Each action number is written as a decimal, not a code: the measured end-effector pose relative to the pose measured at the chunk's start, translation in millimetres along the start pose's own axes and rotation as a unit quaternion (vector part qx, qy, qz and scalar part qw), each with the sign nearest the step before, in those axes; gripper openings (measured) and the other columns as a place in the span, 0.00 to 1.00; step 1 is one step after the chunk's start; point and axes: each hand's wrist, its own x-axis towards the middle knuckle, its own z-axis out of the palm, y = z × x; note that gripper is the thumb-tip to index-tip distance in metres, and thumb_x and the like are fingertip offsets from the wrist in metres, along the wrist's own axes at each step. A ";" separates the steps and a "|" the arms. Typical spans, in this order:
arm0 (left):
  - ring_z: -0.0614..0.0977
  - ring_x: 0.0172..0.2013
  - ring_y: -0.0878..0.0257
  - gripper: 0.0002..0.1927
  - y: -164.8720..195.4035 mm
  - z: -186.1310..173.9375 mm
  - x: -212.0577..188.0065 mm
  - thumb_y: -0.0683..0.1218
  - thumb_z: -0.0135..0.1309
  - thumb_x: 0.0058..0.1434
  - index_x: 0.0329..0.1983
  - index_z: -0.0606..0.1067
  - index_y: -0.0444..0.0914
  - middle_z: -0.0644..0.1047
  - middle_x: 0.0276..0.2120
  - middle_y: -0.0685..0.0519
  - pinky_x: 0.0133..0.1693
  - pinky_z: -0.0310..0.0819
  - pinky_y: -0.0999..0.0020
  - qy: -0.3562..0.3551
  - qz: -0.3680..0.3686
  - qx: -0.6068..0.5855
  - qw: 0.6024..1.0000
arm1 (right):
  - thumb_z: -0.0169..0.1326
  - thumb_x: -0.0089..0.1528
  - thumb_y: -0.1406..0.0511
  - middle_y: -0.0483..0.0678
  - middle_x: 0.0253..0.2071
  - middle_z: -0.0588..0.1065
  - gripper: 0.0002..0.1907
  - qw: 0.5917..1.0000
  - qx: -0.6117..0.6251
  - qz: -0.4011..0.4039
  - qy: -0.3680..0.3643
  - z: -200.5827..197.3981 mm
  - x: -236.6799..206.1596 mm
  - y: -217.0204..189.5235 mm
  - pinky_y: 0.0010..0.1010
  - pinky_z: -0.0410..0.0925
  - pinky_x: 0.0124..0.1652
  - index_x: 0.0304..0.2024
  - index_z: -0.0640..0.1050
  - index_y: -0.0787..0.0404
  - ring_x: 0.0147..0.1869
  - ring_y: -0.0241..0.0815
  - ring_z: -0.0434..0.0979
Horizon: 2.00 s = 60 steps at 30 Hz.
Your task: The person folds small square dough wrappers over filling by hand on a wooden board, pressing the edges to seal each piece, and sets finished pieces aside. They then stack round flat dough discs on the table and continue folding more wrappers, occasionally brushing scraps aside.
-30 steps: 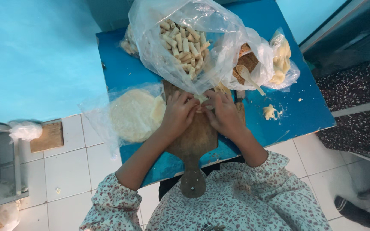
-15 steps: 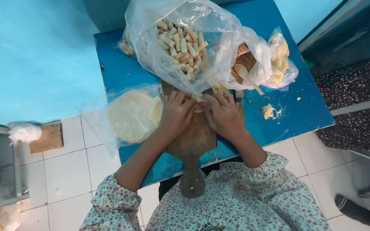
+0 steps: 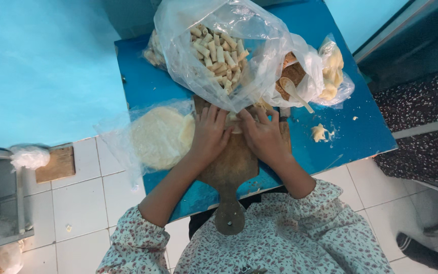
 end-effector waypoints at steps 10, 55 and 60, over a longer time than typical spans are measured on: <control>0.70 0.52 0.43 0.28 2.3 -3.8 -0.3 0.45 0.62 0.57 0.60 0.69 0.35 0.68 0.56 0.42 0.51 0.63 0.45 0.016 0.022 -0.001 1.000 | 0.61 0.59 0.71 0.52 0.45 0.80 0.25 0.988 0.089 0.117 0.047 -4.9 4.2 4.9 0.46 0.69 0.45 0.57 0.70 0.63 0.49 0.57 0.75; 0.72 0.46 0.42 0.13 8.0 -9.6 -11.3 0.50 0.58 0.61 0.39 0.72 0.37 0.70 0.42 0.42 0.42 0.64 0.45 0.008 -0.058 0.093 0.994 | 0.67 0.57 0.71 0.59 0.36 0.80 0.28 0.930 0.099 0.350 0.054 -38.8 -18.0 104.1 0.39 0.73 0.35 0.53 0.66 0.63 0.38 0.54 0.83; 0.73 0.44 0.43 0.09 3.8 -7.7 -9.6 0.46 0.57 0.62 0.39 0.72 0.38 0.72 0.39 0.43 0.43 0.65 0.47 0.004 -0.040 0.031 0.999 | 0.63 0.63 0.76 0.57 0.44 0.82 0.27 0.929 0.115 0.309 0.169 -36.9 -8.4 92.6 0.32 0.76 0.38 0.60 0.66 0.62 0.41 0.48 0.87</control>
